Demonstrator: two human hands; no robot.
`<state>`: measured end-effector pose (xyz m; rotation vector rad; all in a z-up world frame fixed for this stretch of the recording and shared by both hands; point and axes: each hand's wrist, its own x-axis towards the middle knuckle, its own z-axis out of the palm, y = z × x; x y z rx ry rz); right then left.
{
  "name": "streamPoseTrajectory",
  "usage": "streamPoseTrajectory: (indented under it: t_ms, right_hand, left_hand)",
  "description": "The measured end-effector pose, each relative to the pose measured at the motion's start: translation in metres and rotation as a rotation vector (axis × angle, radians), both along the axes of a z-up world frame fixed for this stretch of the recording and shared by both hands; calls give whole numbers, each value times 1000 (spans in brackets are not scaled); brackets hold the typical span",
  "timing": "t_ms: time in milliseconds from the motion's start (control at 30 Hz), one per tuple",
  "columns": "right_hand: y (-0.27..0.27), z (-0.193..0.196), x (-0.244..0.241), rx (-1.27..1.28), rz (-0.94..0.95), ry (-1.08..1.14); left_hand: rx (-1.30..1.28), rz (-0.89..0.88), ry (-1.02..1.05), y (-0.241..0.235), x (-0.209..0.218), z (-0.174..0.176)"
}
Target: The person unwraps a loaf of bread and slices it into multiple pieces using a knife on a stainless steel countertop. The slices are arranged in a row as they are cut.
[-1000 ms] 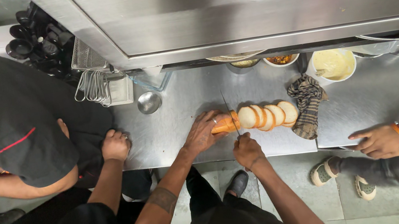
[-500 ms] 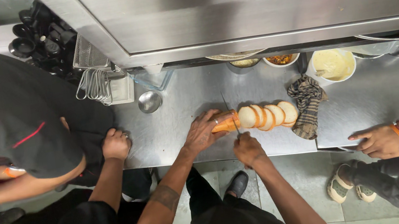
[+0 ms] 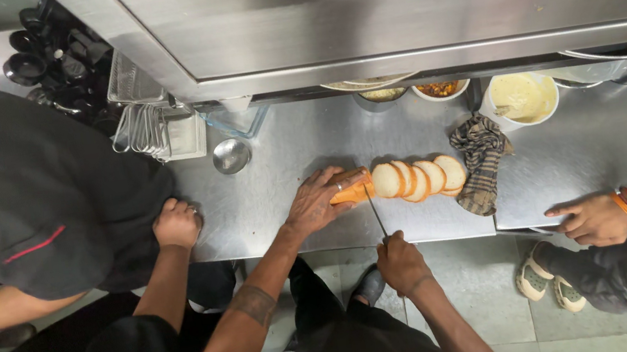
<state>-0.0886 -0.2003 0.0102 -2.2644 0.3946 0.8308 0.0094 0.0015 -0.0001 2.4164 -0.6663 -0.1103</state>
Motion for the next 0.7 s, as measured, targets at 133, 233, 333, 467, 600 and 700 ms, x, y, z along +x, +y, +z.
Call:
streamPoseTrajectory:
  t_ms: [133, 233, 333, 467, 600, 700]
  right_hand:
    - [-2, -24, 5, -18, 5, 0]
    - [-4, -46, 8, -23, 49, -136]
    - [-4, -54, 15, -33, 106, -301]
    - [1, -43, 24, -23, 5, -22]
    - [8, -37, 34, -41, -18, 42]
    - [7, -53, 36, -82, 38, -63]
  left_hand:
    - [-7, 7, 27, 3, 3, -7]
    - [7, 16, 6, 2, 5, -14]
    - [23, 3, 14, 3, 7, -19]
    - [32, 16, 34, 2, 8, -26]
    - [16, 15, -21, 3, 10, -29]
    - [20, 19, 22, 3, 8, -29]
